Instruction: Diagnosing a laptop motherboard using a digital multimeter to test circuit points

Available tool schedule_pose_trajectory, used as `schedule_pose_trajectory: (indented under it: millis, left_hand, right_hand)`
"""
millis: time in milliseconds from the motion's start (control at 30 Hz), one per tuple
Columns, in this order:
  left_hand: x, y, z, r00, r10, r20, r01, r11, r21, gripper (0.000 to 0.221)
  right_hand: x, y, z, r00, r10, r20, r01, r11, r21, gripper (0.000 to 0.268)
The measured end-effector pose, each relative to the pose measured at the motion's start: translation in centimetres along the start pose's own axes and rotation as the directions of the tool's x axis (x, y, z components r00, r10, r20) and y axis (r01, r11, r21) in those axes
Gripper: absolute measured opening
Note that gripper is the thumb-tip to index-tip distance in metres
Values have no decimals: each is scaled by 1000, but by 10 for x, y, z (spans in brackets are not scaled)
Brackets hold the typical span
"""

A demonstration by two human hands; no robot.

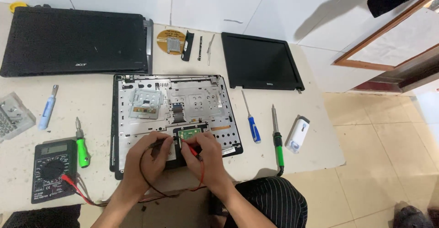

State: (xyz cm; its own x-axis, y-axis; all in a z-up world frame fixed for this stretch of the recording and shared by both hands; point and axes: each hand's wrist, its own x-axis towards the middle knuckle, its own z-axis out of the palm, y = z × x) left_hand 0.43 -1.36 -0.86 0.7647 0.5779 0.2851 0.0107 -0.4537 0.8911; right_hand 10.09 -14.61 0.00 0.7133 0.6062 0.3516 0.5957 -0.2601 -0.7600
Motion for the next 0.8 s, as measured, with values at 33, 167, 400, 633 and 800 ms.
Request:
schedule_pose_trajectory:
  millis: [33,167,400,633,800]
  left_hand:
    - [0,2,-1,1000,-17,-5,17,1000,-1,8]
    - [-1,0,0,1000,-22,-11,21,999,-35,11]
    - [-1,-6,3,999,37,-23,-36,999,21,8]
    - [0,2,1,1000,-20,-17,20,999,30,9]
    - [1,0,2,1000,10,0,-10,998,58,10]
  right_hand:
    - [0,-1,0,1000,22,17,-22,1000,11,5]
    - [-1,2,2,999,36,6,-37,999,31,6]
    - [0,3,1,1000,17,2,-17,1000,-9,3]
    - [2,-7,-3,996,85,32,-86,995,52,5]
    - [2,-4,-3,995,94,20,-95,993,66,3]
